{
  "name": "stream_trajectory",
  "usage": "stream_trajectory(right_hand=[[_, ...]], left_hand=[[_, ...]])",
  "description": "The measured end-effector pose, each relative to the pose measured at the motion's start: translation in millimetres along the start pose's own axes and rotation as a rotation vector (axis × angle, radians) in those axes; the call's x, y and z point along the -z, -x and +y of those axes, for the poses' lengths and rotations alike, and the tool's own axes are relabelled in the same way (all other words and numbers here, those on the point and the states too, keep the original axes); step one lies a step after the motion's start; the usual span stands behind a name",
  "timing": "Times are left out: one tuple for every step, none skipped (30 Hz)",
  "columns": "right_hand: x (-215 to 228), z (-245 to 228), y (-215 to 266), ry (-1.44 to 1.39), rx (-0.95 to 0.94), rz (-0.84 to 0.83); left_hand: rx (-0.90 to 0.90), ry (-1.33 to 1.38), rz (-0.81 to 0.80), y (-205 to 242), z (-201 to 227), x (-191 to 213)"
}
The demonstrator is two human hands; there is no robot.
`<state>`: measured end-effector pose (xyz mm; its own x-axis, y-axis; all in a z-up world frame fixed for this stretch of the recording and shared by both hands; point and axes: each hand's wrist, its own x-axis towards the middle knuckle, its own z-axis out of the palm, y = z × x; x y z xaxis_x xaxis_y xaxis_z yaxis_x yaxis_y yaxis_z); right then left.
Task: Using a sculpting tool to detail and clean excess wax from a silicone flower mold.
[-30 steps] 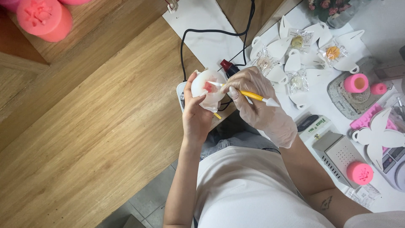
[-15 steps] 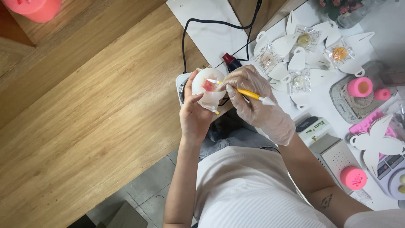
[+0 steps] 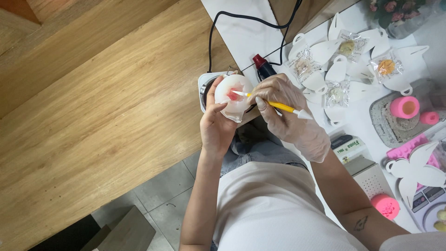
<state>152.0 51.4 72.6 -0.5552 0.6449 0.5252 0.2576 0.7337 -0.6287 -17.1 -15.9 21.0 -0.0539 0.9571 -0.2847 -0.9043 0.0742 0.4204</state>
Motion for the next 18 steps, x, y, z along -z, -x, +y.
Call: stream_trajectory(right_hand=[[3.9, -5.3, -2.4, -0.003, 0.0, 0.0], [7.8, -10.7, -4.7, 0.002, -0.029, -0.029], [11.1, -16.1, -7.5, 0.006, -0.057, -0.058], [9.4, -15.5, -6.7, 0.003, -0.057, -0.058], [8.1, -14.7, -5.8, -0.009, -0.052, -0.07], [6.8, -14.0, -4.9, -0.022, -0.047, -0.081], [7.2, -13.4, -3.4, -0.023, -0.047, -0.081], [7.5, -12.9, -2.0, -0.047, -0.034, -0.076], [7.7, -12.4, -0.9, -0.071, -0.02, -0.072], [5.2, -10.6, -0.2, -0.071, -0.019, -0.071], [2.8, -8.7, 0.6, -0.043, -0.009, -0.041], [0.3, -6.9, 1.4, -0.014, 0.001, -0.01], [0.6, -8.2, 0.6, -0.013, 0.001, -0.009], [1.0, -9.6, -0.1, -0.033, -0.011, -0.052], [1.9, -10.7, -0.9, -0.054, -0.023, -0.095], [4.3, -12.9, -0.3, -0.054, -0.022, -0.095], [5.8, -15.3, -0.2, -0.079, -0.048, -0.098], [7.2, -17.7, -0.2, -0.104, -0.075, -0.102]], left_hand=[[-0.001, -0.001, 0.002, 0.9, -0.6, 0.3], [0.005, -0.009, 0.006, 1.8, -1.2, 0.6], [0.012, -0.017, 0.01, 2.6, -1.2, 1.3], [0.011, -0.018, 0.012, 3.5, -1.1, 2.2], [0.014, -0.011, 0.014, 4.0, -1.2, 2.7], [0.017, -0.004, 0.016, 4.5, -1.4, 3.2], [0.017, -0.004, 0.017, 5.6, -0.9, 3.5], [0.007, -0.02, 0.025, 6.7, -0.2, 3.9], [-0.004, -0.036, 0.034, 7.6, 0.8, 4.3], [-0.005, -0.037, 0.034, 7.8, 0.6, 5.7], [-0.002, -0.027, 0.032, 8.3, 0.3, 6.9], [0.0, -0.016, 0.029, 8.8, 0.1, 8.2], [0.0, -0.016, 0.029, 8.8, -0.2, 9.0], [0.004, -0.007, 0.036, 8.8, -0.5, 9.9], [0.007, 0.002, 0.044, 8.7, -1.1, 10.3], [0.005, 0.003, 0.043, 9.2, -1.2, 9.2], [0.003, 0.01, 0.047, 9.9, -0.3, 8.4], [0.001, 0.017, 0.052, 10.5, 0.6, 7.7]])
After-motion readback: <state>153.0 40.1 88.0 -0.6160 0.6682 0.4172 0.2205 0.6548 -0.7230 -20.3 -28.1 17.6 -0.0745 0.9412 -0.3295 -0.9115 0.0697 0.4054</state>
